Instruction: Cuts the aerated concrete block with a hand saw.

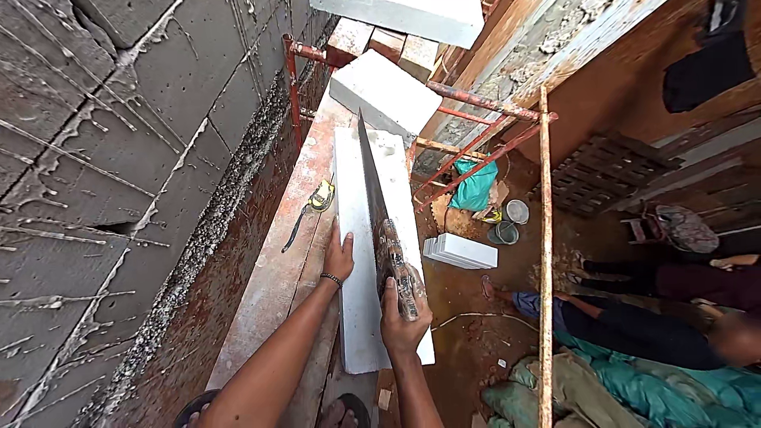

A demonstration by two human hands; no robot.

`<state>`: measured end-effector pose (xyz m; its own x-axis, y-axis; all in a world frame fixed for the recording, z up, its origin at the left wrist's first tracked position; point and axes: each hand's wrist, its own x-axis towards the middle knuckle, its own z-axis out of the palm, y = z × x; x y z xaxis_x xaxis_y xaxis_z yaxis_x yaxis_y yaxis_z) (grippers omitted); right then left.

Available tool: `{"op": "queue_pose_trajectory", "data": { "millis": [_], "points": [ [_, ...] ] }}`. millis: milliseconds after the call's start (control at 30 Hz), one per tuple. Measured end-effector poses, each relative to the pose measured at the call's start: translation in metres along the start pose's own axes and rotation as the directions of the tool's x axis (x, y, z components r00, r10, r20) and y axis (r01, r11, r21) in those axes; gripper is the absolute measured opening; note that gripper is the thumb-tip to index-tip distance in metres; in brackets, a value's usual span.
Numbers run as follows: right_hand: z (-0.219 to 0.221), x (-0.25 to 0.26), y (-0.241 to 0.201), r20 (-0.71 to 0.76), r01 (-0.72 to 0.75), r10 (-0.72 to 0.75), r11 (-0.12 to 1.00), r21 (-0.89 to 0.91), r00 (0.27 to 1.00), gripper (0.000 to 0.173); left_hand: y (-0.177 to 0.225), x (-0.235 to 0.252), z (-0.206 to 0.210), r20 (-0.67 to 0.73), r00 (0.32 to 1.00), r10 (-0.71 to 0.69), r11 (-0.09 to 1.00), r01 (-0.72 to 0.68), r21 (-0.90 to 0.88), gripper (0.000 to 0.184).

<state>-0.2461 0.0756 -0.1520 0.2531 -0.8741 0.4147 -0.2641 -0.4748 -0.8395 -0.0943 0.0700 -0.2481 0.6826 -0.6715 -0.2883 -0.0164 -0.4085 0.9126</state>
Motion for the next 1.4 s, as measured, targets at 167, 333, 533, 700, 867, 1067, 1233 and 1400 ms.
{"op": "queue_pose_trajectory", "data": {
  "millis": [167, 333, 533, 700, 867, 1067, 1233, 1400],
  "points": [
    [-0.004, -0.012, -0.006, 0.029, 0.021, -0.020, 0.999, -0.045, 0.999, 0.042, 0.000, 0.002, -0.005, 0.021, 1.000, -0.002, 1.000, 0.002, -0.001, 0.065],
    [-0.016, -0.023, -0.008, 0.047, 0.040, -0.037, 0.997, -0.071, 0.998, 0.042, 0.003, 0.002, -0.006, 0.043, 0.999, -0.009, 1.000, 0.008, 0.019, 0.065],
    [-0.040, -0.048, -0.018, 0.031, -0.023, 0.025, 0.997, -0.074, 0.999, 0.041, 0.003, -0.002, -0.009, 0.050, 0.999, -0.007, 0.997, 0.003, 0.079, 0.066],
    [-0.062, -0.070, -0.023, 0.035, -0.024, 0.029, 0.991, -0.134, 0.999, 0.044, -0.001, 0.001, -0.006, 0.046, 0.999, 0.015, 0.999, -0.018, 0.050, 0.066],
    [-0.092, -0.101, -0.037, 0.012, -0.051, 0.053, 0.987, -0.155, 0.999, 0.043, -0.002, 0.002, -0.008, 0.065, 0.998, 0.024, 0.998, -0.027, 0.055, 0.068],
    [-0.134, -0.153, -0.036, -0.027, -0.182, 0.181, 0.981, -0.068, 0.983, 0.046, -0.006, 0.003, -0.008, 0.078, 0.996, 0.037, 0.998, -0.040, 0.042, 0.068],
    [-0.163, -0.222, -0.038, -0.012, -0.215, 0.216, 0.967, -0.137, 0.976, 0.050, -0.008, 0.003, -0.006, 0.061, 0.995, 0.078, 0.997, -0.080, 0.022, 0.066],
    [-0.174, -0.273, -0.022, 0.072, -0.237, 0.262, 0.940, -0.244, 0.962, 0.059, -0.010, 0.003, -0.003, 0.041, 0.996, 0.083, 0.997, -0.083, -0.005, 0.064]
  ]
}}
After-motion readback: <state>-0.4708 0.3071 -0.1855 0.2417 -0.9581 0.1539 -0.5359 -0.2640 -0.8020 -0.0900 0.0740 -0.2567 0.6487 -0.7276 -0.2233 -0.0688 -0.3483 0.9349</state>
